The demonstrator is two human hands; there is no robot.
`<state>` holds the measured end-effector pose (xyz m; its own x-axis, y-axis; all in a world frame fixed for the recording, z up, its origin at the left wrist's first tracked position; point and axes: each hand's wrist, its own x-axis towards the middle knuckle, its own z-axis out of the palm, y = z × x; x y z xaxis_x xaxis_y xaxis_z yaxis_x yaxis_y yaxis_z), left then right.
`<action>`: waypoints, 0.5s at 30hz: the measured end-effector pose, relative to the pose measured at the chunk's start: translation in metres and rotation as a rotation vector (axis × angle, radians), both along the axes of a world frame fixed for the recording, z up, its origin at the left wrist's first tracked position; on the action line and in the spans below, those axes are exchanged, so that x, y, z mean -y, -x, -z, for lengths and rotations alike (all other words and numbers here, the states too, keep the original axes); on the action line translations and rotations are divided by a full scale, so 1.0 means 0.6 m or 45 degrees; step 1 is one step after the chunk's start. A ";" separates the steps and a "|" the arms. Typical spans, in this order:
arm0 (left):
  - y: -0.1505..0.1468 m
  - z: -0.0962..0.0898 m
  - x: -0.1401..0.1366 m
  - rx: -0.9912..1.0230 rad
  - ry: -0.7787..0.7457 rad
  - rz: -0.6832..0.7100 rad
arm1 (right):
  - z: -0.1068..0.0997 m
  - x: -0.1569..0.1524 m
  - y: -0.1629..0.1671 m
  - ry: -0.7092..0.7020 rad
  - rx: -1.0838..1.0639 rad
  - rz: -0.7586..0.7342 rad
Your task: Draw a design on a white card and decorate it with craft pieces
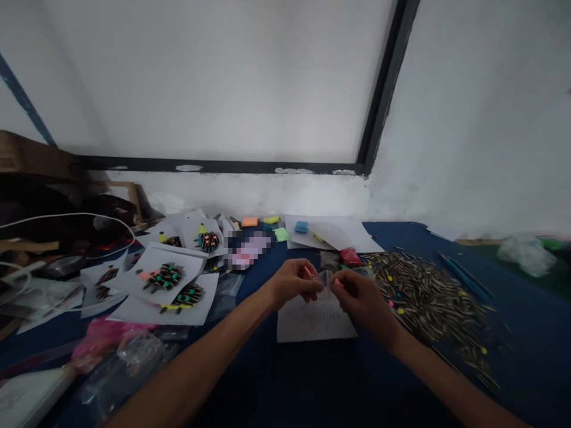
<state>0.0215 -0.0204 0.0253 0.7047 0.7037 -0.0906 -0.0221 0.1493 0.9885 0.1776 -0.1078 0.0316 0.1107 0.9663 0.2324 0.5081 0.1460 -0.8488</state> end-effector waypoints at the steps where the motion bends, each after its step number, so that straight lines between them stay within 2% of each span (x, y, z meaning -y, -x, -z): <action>1: 0.001 -0.002 0.000 -0.010 -0.003 -0.022 | -0.004 -0.001 -0.002 0.004 -0.089 0.036; 5: 0.005 -0.012 -0.002 -0.024 0.039 -0.082 | -0.017 -0.004 -0.010 -0.001 -0.475 0.098; 7: 0.005 -0.014 -0.003 -0.001 0.058 -0.089 | -0.018 -0.003 -0.011 0.054 -0.561 0.078; 11: 0.005 -0.009 -0.008 0.085 0.141 -0.107 | -0.015 -0.003 -0.010 0.187 -0.553 0.025; 15: 0.006 -0.004 -0.011 0.147 0.181 -0.127 | -0.015 -0.005 -0.011 0.173 -0.493 0.063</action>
